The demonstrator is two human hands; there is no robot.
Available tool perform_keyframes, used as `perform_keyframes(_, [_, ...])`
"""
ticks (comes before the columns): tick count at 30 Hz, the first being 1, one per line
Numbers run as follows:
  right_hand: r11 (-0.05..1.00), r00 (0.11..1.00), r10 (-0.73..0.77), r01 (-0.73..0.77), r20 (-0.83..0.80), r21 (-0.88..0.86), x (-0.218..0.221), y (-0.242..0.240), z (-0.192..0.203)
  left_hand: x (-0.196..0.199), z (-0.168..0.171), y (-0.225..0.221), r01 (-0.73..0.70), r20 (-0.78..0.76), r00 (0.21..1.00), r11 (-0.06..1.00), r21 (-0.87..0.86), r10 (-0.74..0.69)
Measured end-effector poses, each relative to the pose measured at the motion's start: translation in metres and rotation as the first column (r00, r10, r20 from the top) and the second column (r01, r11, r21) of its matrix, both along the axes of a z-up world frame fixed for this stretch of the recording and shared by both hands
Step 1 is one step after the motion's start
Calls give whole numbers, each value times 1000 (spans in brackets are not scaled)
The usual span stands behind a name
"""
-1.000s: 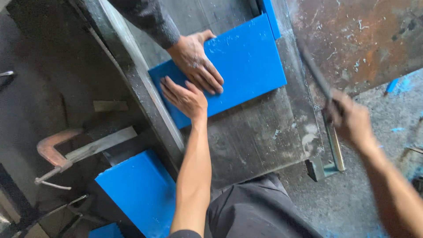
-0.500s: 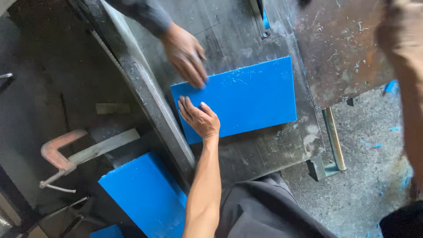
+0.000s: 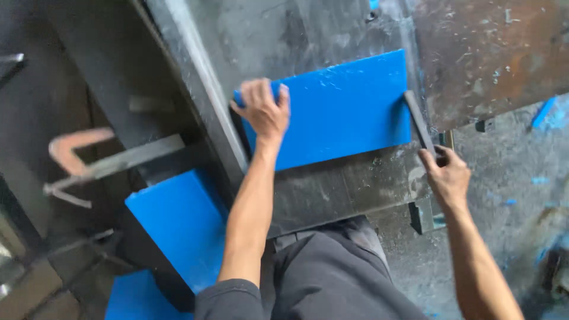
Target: Organizing, edge-finishing with a file, and stacking blue plastic panels in a manufacturing facility.
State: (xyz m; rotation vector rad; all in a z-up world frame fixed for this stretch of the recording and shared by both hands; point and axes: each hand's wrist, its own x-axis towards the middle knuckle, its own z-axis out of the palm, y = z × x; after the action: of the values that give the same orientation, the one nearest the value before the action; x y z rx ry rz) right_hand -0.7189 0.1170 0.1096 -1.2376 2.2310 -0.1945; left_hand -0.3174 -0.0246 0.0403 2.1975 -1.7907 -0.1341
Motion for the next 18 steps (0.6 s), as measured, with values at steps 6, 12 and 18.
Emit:
perform_keyframes(6, [994, 984, -8, 27, 176, -105, -3, 18, -31, -46, 2, 185, -59, -129, 990, 998, -1, 59])
perform_keyframes(12, [988, 922, 111, -63, 371, -138, -12, 51, -63, -98, 37, 348, -431, -218, 878, 902, 30, 427])
perform_keyframes(18, [923, 909, 345, -283, 234, -262, 27, 108, -20, -143, 8, 432, -651, -493, 454, 654, 384, 742])
